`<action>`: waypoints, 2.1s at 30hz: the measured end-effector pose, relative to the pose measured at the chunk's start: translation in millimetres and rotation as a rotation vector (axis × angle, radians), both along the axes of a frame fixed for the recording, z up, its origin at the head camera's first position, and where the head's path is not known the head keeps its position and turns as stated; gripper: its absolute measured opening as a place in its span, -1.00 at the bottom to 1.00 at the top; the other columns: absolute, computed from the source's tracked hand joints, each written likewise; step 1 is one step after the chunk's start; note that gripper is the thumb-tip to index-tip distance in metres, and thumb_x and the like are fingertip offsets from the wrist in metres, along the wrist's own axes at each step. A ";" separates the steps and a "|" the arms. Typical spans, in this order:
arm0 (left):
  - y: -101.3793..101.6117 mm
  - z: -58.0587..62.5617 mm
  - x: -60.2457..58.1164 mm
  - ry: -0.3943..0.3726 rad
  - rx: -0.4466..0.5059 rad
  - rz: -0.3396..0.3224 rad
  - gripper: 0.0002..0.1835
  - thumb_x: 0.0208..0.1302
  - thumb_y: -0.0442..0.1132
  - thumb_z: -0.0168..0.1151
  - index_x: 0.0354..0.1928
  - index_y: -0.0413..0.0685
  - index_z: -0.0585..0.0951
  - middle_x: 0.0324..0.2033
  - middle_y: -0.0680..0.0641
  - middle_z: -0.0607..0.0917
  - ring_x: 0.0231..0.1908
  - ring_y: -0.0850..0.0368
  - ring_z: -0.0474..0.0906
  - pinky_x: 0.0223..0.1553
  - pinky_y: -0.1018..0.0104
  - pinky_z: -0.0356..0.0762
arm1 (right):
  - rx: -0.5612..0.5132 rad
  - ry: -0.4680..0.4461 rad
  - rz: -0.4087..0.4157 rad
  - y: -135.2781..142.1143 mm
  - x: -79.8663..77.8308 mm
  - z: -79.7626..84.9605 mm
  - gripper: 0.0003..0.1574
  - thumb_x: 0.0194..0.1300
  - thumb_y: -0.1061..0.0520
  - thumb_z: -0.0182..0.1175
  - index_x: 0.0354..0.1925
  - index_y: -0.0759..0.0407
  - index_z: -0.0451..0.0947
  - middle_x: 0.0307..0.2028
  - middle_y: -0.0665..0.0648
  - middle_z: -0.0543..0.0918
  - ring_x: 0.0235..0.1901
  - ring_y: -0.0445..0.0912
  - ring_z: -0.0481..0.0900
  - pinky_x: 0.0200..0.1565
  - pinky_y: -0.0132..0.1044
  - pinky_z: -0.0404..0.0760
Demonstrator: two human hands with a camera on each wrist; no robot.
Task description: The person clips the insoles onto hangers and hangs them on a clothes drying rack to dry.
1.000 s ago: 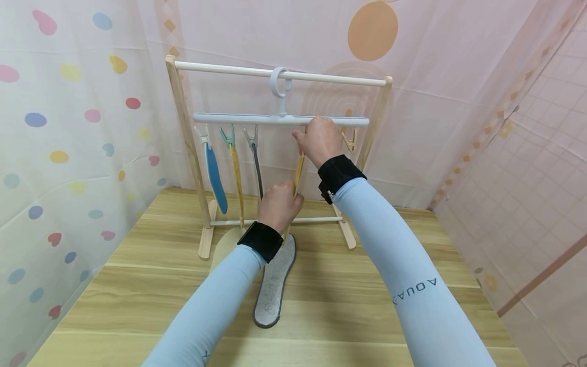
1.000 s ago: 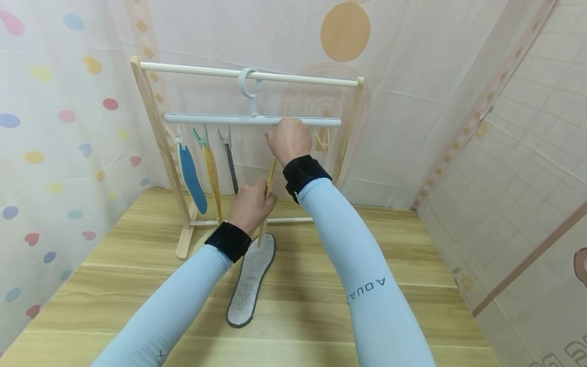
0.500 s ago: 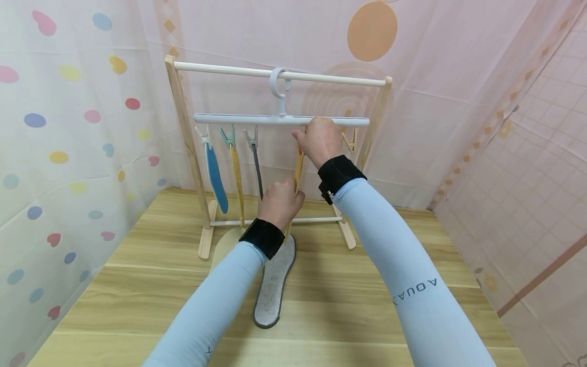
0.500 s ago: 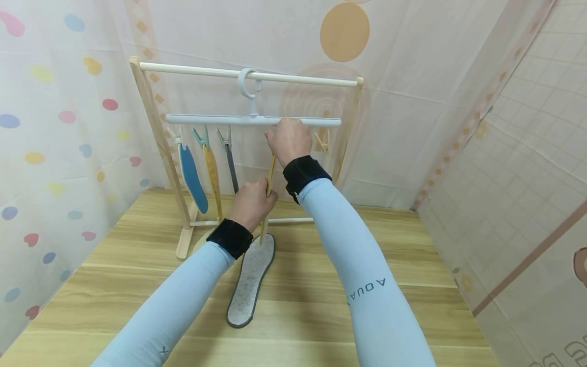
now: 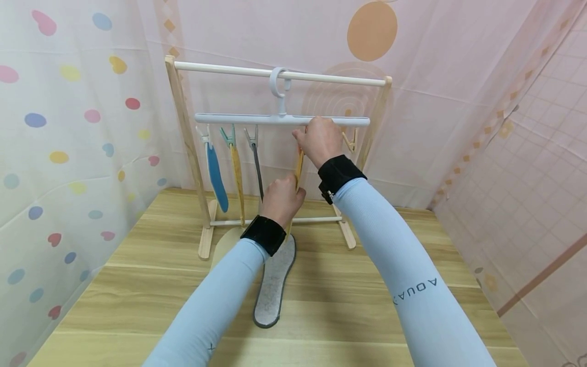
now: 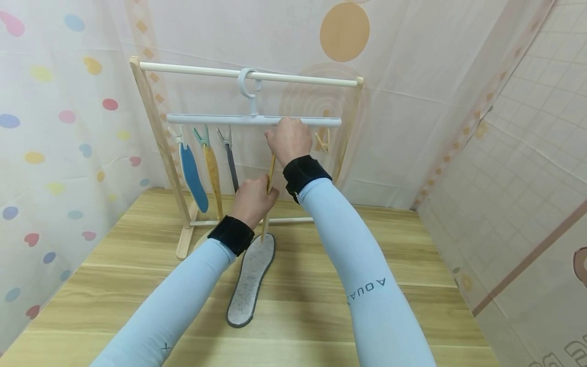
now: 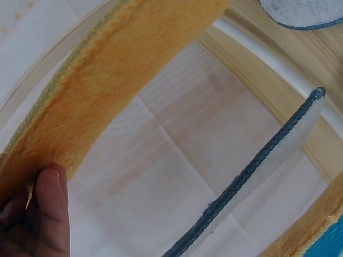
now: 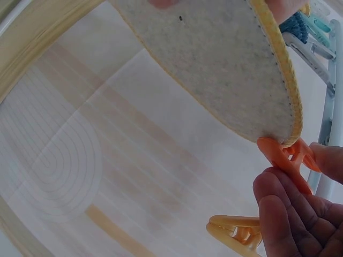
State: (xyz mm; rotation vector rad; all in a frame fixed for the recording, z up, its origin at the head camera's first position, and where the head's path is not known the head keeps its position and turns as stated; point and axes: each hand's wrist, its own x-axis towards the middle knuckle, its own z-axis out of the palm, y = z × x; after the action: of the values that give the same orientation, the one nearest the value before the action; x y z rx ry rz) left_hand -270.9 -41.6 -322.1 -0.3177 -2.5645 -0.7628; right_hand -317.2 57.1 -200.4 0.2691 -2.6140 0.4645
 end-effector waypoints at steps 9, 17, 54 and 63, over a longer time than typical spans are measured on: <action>-0.7 3.4 -3.5 0.002 0.014 0.001 -0.88 0.30 -0.29 0.21 -0.35 -0.21 0.56 -0.60 -0.11 0.57 -0.62 0.04 0.49 -0.58 0.18 0.43 | 0.014 0.014 -0.004 -1.7 0.3 -1.2 -0.36 0.40 -0.15 0.20 -0.73 0.14 0.45 -0.78 0.00 0.31 -0.76 -0.16 0.30 -0.69 -0.35 0.15; -2.2 2.3 -5.7 0.001 0.029 0.001 -0.89 0.29 -0.30 0.22 -0.34 -0.20 0.56 -0.60 -0.10 0.56 -0.62 0.04 0.49 -0.59 0.18 0.43 | 0.012 0.012 0.001 -3.2 0.5 -1.5 -0.36 0.41 -0.14 0.19 -0.73 0.14 0.46 -0.78 0.00 0.32 -0.76 -0.16 0.31 -0.69 -0.35 0.15; -1.8 -7.0 -4.1 -0.044 -0.023 -0.018 -0.67 0.39 -0.09 0.21 -0.51 -0.07 0.46 -0.73 0.02 0.44 -0.72 0.13 0.38 -0.69 0.29 0.29 | -0.073 0.024 0.015 1.6 -1.0 -16.2 -0.36 0.37 -0.25 0.21 -0.68 0.11 0.43 -0.74 -0.01 0.33 -0.70 -0.15 0.34 -0.63 -0.33 0.21; -3.0 -8.1 -4.8 -0.074 -0.018 -0.028 -0.53 0.41 -0.04 0.18 -0.65 -0.06 0.37 -0.80 0.08 0.28 -0.74 0.16 0.29 -0.67 0.29 0.20 | -0.026 0.012 -0.023 10.1 -1.7 -22.9 -0.37 0.35 -0.28 0.22 -0.64 0.13 0.49 -0.70 0.03 0.33 -0.65 -0.10 0.37 -0.59 -0.29 0.25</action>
State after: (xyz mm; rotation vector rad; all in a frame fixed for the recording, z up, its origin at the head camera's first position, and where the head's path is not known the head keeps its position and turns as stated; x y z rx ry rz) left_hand -275.7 -44.6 -330.2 -0.3379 -2.6429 -0.7757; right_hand -318.9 67.2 -223.3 0.2328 -2.5945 0.4878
